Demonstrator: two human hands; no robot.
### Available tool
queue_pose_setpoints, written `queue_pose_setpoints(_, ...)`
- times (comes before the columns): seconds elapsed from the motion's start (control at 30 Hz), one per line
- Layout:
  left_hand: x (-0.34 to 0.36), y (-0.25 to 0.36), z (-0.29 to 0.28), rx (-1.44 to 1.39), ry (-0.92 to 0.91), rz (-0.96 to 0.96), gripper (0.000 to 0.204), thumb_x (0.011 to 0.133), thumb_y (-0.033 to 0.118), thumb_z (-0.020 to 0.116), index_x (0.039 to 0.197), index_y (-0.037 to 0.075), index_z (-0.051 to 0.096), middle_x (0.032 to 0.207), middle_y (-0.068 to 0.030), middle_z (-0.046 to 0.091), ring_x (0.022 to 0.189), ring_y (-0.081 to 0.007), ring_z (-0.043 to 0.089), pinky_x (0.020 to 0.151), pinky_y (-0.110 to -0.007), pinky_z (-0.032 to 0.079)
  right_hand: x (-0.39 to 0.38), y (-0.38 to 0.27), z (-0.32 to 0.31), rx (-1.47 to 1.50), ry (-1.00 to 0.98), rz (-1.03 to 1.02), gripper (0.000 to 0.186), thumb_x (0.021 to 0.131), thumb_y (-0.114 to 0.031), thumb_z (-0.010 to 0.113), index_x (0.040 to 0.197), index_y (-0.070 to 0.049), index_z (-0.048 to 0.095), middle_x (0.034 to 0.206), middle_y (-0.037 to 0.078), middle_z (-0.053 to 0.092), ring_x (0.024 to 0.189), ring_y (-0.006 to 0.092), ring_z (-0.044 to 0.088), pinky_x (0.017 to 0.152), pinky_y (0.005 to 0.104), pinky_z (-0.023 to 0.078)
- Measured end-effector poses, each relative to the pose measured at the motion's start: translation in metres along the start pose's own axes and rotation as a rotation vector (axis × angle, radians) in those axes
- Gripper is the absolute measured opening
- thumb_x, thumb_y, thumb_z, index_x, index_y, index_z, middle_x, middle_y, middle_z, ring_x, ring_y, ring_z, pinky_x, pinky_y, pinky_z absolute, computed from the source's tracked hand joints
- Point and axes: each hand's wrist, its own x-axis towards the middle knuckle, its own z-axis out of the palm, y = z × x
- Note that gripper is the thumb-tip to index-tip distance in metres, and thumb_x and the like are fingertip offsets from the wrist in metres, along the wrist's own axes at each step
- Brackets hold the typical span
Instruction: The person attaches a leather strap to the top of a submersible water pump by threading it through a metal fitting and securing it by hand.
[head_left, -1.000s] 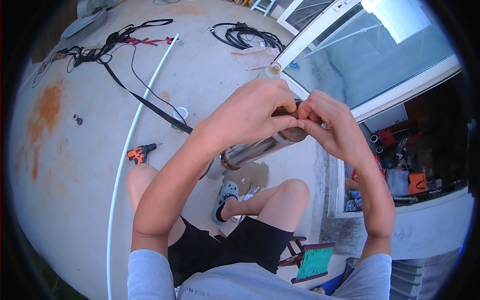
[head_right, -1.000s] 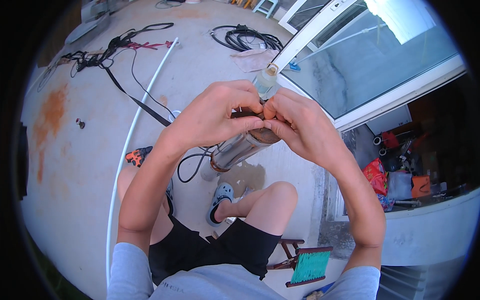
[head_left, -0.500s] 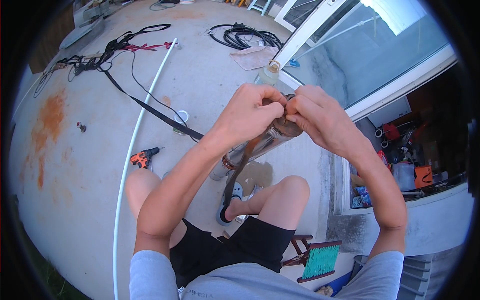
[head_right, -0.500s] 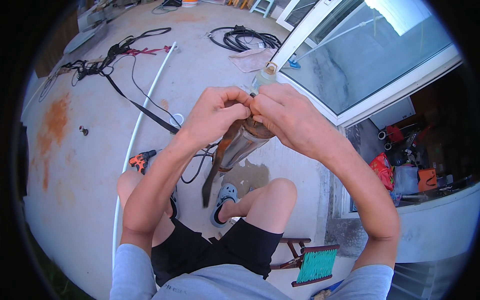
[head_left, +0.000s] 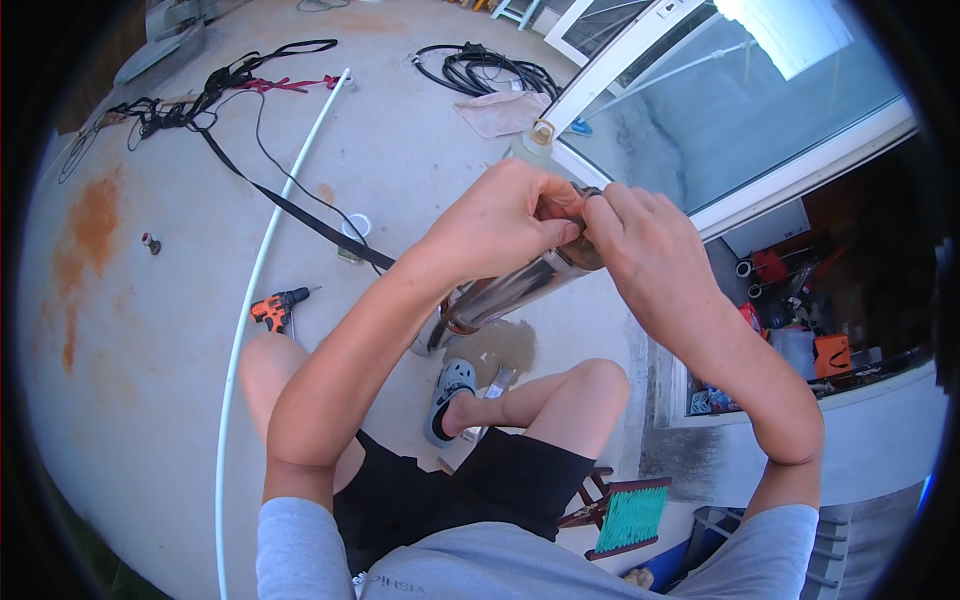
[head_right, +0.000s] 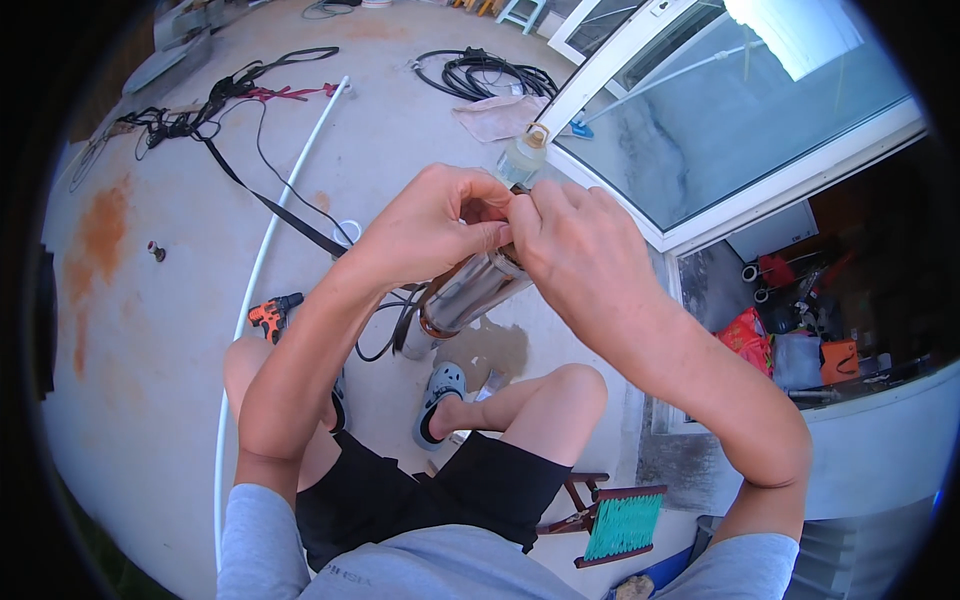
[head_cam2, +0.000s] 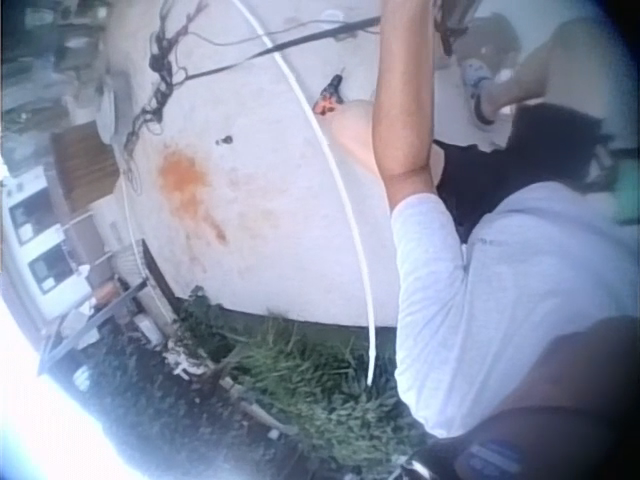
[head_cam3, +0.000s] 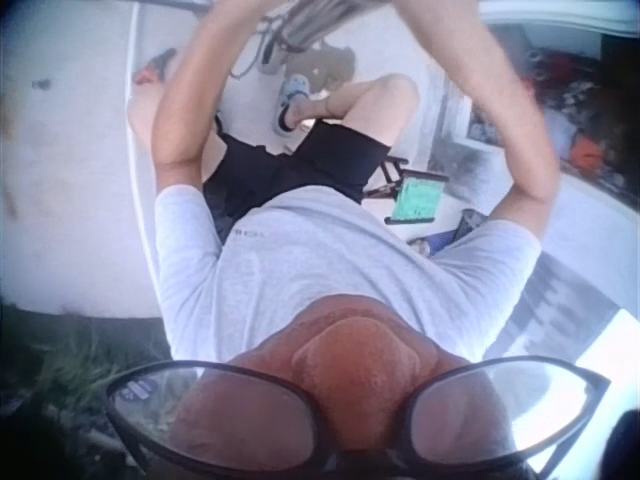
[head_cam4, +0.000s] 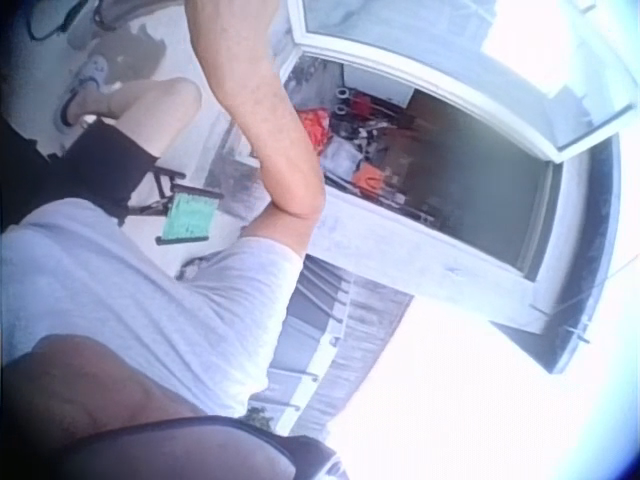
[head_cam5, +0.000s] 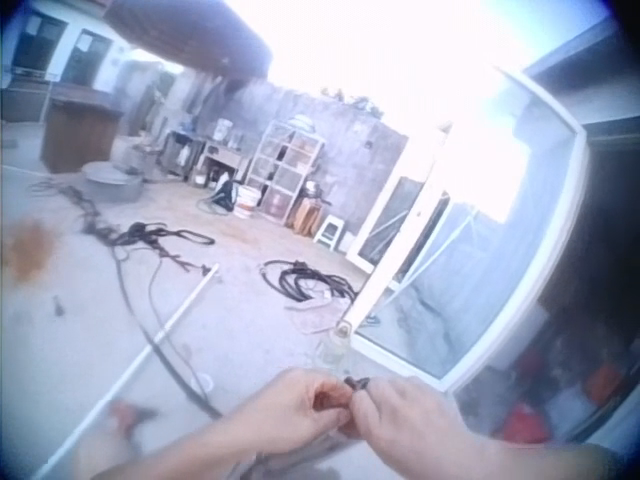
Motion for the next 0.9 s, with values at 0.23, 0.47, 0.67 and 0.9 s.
queue_pose_setpoints(0.23, -0.010, -0.003, 0.010, 0.305, 0.214, 0.414, 0.016, 0.084, 0.005, 0.076, 0.096, -0.004, 0.070, 0.081, -0.0105, 0.068, 0.073, -0.0263, 0.066, 0.072, -0.036, 0.053, 0.011, 0.033, -0.011, 0.458, -0.208, -0.018, 0.012, 0.087, -0.002, 0.065, 0.095, 0.000, 0.056, 0.087, 0.017, 0.061, 0.084, 0.0413, 0.063, 0.072, 0.0486, 0.051)
queue_pose_setpoints(0.47, -0.021, -0.001, 0.039, 0.542, 0.483, 0.294, 0.009, 0.081, 0.004, 0.071, 0.085, -0.003, 0.069, 0.079, -0.0203, 0.068, 0.074, -0.0430, 0.066, 0.069, -0.047, 0.053, 0.012, 0.040, 0.000, 0.779, -0.261, 0.119, 0.015, 0.091, -0.005, 0.067, 0.090, 0.000, 0.053, 0.074, 0.015, 0.053, 0.067, 0.0325, 0.051, 0.063, 0.0396, 0.044)
queue_pose_setpoints(0.67, -0.006, 0.005, 0.050, 0.641, 0.547, 0.311, 0.012, 0.080, 0.007, 0.069, 0.078, -0.005, 0.071, 0.069, -0.0218, 0.068, 0.069, -0.0371, 0.070, 0.066, -0.043, 0.056, 0.013, 0.068, 0.007, 0.857, -0.304, -0.054, 0.008, 0.103, -0.006, 0.059, 0.100, -0.002, 0.054, 0.088, 0.000, 0.050, 0.080, 0.0090, 0.048, 0.072, 0.0258, 0.045)
queue_pose_setpoints(0.9, 0.002, -0.003, 0.030, 0.547, 0.344, 0.491, 0.023, 0.076, 0.013, 0.071, 0.083, -0.009, 0.070, 0.076, -0.0270, 0.069, 0.073, -0.0357, 0.073, 0.070, -0.045, 0.057, 0.016, 0.077, 0.016, 0.658, -0.223, -0.329, 0.016, 0.095, -0.012, 0.068, 0.094, -0.001, 0.056, 0.086, 0.014, 0.055, 0.079, 0.0344, 0.058, 0.072, 0.0421, 0.047)
